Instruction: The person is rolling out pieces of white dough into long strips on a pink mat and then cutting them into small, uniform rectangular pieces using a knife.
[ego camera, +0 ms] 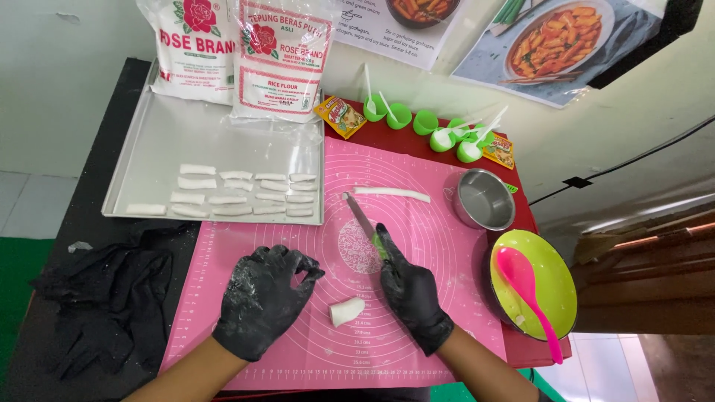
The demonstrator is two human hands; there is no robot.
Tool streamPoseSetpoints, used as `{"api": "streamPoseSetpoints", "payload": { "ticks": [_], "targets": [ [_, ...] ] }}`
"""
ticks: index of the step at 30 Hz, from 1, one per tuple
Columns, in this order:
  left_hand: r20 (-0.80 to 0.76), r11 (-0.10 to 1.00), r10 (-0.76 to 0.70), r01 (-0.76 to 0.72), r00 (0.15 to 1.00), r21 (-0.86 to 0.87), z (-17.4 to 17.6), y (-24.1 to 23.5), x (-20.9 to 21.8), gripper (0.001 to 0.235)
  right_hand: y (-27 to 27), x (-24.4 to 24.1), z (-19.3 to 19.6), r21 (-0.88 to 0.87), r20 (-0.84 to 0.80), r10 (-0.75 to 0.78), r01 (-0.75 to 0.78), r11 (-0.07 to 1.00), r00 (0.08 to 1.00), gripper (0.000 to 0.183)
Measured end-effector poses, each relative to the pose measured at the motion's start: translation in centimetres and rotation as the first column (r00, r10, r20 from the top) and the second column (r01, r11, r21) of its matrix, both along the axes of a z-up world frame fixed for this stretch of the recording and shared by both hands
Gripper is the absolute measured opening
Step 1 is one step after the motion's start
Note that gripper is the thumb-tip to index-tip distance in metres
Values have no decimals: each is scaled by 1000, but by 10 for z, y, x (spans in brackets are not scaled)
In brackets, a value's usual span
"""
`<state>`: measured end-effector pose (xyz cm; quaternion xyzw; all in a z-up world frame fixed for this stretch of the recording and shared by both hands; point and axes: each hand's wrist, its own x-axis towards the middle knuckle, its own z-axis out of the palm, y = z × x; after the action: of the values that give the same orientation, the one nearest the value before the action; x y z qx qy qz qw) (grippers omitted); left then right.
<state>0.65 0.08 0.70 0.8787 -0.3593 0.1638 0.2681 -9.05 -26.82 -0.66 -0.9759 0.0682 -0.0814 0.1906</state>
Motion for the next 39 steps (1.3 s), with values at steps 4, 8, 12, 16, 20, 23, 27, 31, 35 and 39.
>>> {"api": "streamPoseSetpoints", "payload": {
  "ticks": [4, 8, 12, 16, 20, 23, 27, 31, 35, 39],
  "targets": [
    [-32, 992, 46, -49, 998, -113, 5, 0, 4, 11, 6, -22, 21, 271, 25, -39, 31, 962, 999, 58],
    [-124, 993, 92, -100, 988, -60, -5, 0, 7, 19, 20, -40, 38, 577, 39, 42, -57, 815, 998, 50],
    [-289, 984, 132, -161, 948, -80, -16, 0, 11, 13, 31, -54, 43, 635, -122, 66, 27, 772, 990, 55],
    [-152, 992, 43, -61, 987, -114, -28, 3, 14, 20, 33, -58, 30, 690, -57, 114, -43, 722, 992, 56],
    [-239, 989, -58, 23, 969, -145, -33, -3, 20, 20, 30, -57, 22, 669, -83, 124, -37, 742, 989, 55],
    [-285, 989, -56, 14, 957, -148, -20, -6, 17, 23, 30, -57, 16, 705, -2, 163, -114, 700, 987, 54],
    [-334, 999, -28, 19, 942, -30, -17, -13, 15, 17, 32, -60, 22, 679, -29, 204, -130, 722, 979, 55],
    [144, 994, 70, -81, 987, 71, -37, -14, 10, 33, 34, -62, 22, 643, -75, 154, -70, 763, 985, 51],
    [210, 993, 59, -78, 976, 84, -42, -13, 7, 27, 32, -65, 22, 668, -29, 161, -100, 737, 987, 50],
    [304, 972, 104, -161, 947, 170, -46, -18, 2, 24, 27, -73, 19, 601, -124, 78, 12, 799, 989, 52]
  ]
}}
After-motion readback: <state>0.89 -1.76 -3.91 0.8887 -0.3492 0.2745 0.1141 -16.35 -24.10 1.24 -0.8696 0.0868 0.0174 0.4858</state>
